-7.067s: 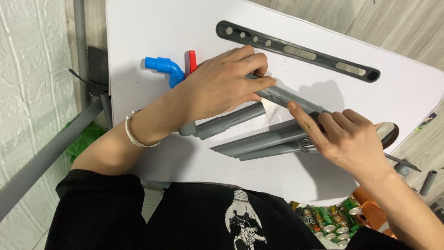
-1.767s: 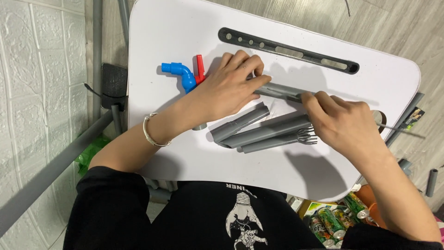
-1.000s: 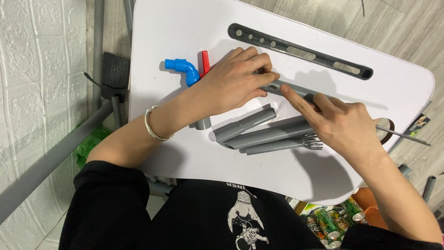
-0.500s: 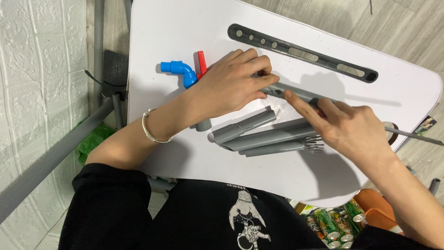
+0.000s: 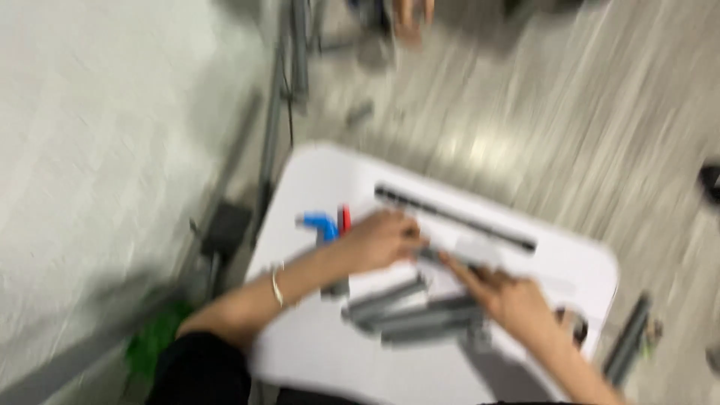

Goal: The person uses a utility knife to cut a gray PVC pipe on a white table. They score the pipe repeatedly, rotate it, and snap it to complete the cut. The person then inspects the cut edge and repeats the process on another section of pipe.

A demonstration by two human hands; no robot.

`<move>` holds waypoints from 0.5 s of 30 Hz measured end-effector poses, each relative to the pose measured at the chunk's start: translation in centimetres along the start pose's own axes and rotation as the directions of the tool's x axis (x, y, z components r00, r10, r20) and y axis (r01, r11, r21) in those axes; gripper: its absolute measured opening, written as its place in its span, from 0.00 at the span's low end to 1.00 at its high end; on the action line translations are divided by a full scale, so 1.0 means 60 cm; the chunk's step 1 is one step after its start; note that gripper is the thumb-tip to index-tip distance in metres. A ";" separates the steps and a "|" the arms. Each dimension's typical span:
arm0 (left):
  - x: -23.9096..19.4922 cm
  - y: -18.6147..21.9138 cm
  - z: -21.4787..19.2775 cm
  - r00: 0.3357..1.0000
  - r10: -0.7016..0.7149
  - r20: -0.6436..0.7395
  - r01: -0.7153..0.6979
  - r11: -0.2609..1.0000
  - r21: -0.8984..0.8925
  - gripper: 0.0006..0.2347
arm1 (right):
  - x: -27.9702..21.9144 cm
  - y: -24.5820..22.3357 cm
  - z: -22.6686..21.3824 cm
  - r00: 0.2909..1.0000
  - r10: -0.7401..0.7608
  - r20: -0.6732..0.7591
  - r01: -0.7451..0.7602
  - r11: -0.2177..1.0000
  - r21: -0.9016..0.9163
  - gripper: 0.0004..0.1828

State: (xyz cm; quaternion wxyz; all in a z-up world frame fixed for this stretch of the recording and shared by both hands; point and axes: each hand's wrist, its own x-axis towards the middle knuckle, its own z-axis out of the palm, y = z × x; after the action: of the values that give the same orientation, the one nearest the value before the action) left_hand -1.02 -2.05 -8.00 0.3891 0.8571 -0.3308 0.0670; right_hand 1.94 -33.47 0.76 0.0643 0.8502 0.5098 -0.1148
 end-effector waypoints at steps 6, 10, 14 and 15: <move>0.009 0.031 -0.061 0.964 -0.154 0.215 0.152 0.988 0.026 0.15 | 0.017 -0.019 -0.018 0.995 0.015 -0.103 -0.030 0.989 -0.146 0.61; 0.012 0.034 -0.060 0.959 -0.169 0.228 0.171 0.985 0.015 0.16 | 0.007 -0.014 0.019 0.979 0.056 -0.196 -0.086 0.985 -0.147 0.47; 0.012 0.038 -0.058 0.949 -0.191 0.252 0.187 0.982 0.041 0.17 | 0.007 -0.020 0.016 0.958 0.125 -0.257 -0.161 0.979 -0.124 0.36; 0.014 0.040 -0.060 0.942 -0.201 0.268 0.195 0.980 0.048 0.17 | 0.009 -0.021 0.014 0.947 0.149 -0.286 -0.188 0.976 -0.114 0.34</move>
State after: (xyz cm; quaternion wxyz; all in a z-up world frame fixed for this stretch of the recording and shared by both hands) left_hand -1.34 -1.08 -3.73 0.3357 0.8912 -0.2925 -0.0869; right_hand 0.95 -32.59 -0.21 0.0618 0.8917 0.4460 0.0466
